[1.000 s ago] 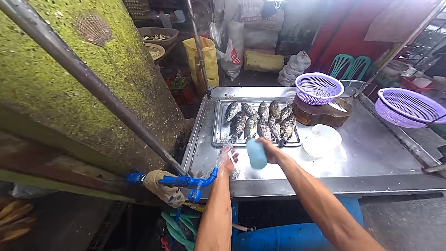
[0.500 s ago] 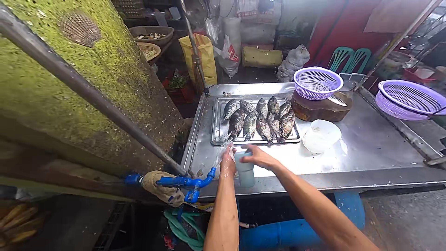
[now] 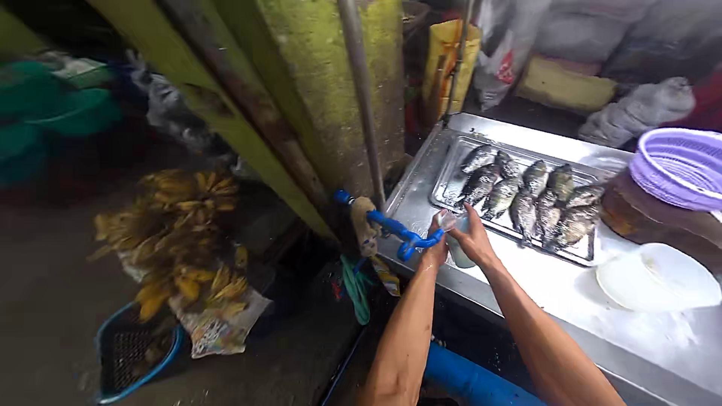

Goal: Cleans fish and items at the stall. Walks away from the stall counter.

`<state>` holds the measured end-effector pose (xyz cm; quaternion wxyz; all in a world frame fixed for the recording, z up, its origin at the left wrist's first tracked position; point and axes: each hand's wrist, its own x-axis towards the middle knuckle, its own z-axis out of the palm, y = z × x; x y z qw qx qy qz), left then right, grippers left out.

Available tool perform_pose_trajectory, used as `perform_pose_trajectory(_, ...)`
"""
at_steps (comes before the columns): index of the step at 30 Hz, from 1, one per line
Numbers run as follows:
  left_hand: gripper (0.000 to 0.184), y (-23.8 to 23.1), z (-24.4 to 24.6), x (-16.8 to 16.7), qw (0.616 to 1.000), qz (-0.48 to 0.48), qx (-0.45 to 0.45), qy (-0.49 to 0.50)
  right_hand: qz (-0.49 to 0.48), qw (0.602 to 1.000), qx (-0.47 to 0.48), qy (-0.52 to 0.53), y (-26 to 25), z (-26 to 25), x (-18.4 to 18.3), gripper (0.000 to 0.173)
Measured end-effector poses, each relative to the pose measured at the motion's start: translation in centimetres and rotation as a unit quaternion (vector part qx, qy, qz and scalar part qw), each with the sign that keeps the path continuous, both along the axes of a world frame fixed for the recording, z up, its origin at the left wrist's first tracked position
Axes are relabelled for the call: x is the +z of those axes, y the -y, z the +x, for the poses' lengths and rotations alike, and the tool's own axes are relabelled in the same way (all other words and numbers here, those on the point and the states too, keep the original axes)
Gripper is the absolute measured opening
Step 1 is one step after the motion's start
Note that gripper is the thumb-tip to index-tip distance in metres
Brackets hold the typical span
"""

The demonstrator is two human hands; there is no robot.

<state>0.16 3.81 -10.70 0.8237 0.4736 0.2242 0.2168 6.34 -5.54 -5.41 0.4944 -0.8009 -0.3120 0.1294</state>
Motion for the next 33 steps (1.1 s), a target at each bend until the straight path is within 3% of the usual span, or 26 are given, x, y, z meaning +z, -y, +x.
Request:
perform_pose_trajectory(3,0.061,0.3,0.0,0.7,1.0,-0.011,-0.018,0.001,-0.045,0.999,0.004,0.025,0.9,-0.1,0.4,0.099)
perform_pose_trajectory(5,0.058,0.5,-0.8,0.9,0.999,-0.018,-0.013,-0.023,-0.073,0.995,0.005,0.064,1.5,-0.7,1.0,0.097)
perform_pose_trajectory(7,0.043,0.4,-2.6,0.9,0.997,-0.041,0.024,-0.064,-0.058,0.989,0.003,0.134,2.4,-1.6,1.7,0.095)
perform_pose_trajectory(10,0.048,-0.3,-5.2,-0.7,0.984,-0.078,0.089,-0.133,-0.003,0.977,-0.012,0.213,3.1,-3.1,1.8,0.087)
perform_pose_trajectory(13,0.049,0.2,-5.1,-0.7,0.98,-0.06,0.108,-0.157,-0.02,0.987,-0.014,0.156,3.8,-3.8,0.7,0.085)
perform_pose_trajectory(16,0.043,1.1,-2.7,0.4,0.993,-0.003,0.083,-0.08,-0.075,0.997,0.008,0.03,3.7,-3.4,-0.8,0.103)
perform_pose_trajectory(18,0.045,1.4,-1.5,1.1,0.998,0.02,0.051,-0.03,-0.037,0.997,0.012,-0.066,3.6,-2.9,-1.2,0.112)
perform_pose_trajectory(20,0.042,1.0,-0.9,1.0,0.998,0.057,0.018,-0.006,0.002,0.993,-0.008,-0.119,3.4,-2.0,-1.0,0.11)
perform_pose_trajectory(22,0.041,0.4,-0.5,0.5,0.997,0.067,-0.004,-0.038,-0.001,0.993,-0.032,-0.109,3.5,-0.7,-1.0,0.104)
perform_pose_trajectory(26,0.043,0.0,-1.5,0.0,0.987,-0.011,0.003,-0.163,-0.002,0.997,-0.06,-0.043,3.5,1.4,-3.7,0.098)
perform_pose_trajectory(31,0.037,0.1,-5.9,2.6,0.991,-0.06,-0.026,-0.117,-0.001,0.997,-0.066,-0.034,1.1,3.2,-6.2,0.099)
perform_pose_trajectory(33,0.033,-0.5,-8.9,2.8,0.99,-0.088,0.013,-0.106,-0.014,0.996,-0.066,-0.06,0.6,3.5,-7.1,0.101)
